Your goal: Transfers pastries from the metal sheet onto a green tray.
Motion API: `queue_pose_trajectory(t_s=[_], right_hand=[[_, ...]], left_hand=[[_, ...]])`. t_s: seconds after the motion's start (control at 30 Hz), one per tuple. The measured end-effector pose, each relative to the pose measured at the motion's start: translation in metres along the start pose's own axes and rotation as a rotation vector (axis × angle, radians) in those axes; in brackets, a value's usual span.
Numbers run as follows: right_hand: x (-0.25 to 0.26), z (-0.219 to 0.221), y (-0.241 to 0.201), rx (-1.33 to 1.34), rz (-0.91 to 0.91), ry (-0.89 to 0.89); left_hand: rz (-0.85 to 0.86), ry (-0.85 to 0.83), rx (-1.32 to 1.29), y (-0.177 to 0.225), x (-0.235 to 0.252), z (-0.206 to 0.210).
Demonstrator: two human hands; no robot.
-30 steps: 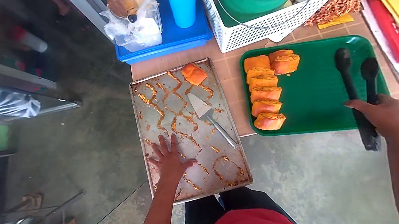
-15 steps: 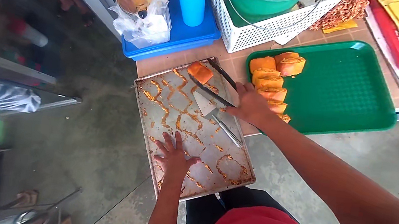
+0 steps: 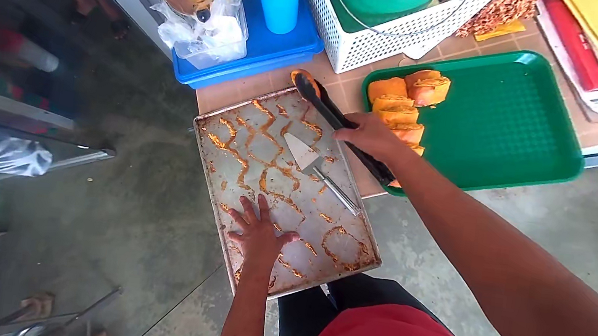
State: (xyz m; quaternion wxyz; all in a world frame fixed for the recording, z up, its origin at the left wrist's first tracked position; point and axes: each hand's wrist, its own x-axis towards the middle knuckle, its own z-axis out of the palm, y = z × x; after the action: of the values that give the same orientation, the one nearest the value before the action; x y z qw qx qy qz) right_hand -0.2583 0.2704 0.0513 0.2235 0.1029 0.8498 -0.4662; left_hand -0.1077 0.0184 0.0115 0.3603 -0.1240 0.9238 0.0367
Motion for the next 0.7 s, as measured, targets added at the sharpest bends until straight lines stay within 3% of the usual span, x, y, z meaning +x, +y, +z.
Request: queue_pose_trajectory(t_s=[0.13,0.23,0.3,0.4,0.53,0.7], right_hand=[[-0.022,-0.028,0.012,0.591,0.159,-0.226],[-0.06,-0.049,0.044,0.668,0.088,-0.313],[-0.092,-0.075,0.068,0.644,0.052,-0.263],[-0.135,-0.131,0.099,0.418,0.032,-0.029],[-0.15,-0.207,0.15,-0.116,-0.021,0.313],[-0.12,-0.235,0.194,-0.637,-0.275,0.444]], left_hand=[[0.005,0.023,-0.019,0.0,-0.002,0.0],[0.04,0.107,-0.067,-0.005,-0.004,0.008],[0.078,0.164,-0.093,-0.007,-0.004,0.011],[0.101,0.181,-0.113,-0.007,-0.004,0.012],[0.078,0.175,-0.076,-0.008,-0.001,0.015],[0.076,0.188,-0.056,-0.009,0.0,0.015]])
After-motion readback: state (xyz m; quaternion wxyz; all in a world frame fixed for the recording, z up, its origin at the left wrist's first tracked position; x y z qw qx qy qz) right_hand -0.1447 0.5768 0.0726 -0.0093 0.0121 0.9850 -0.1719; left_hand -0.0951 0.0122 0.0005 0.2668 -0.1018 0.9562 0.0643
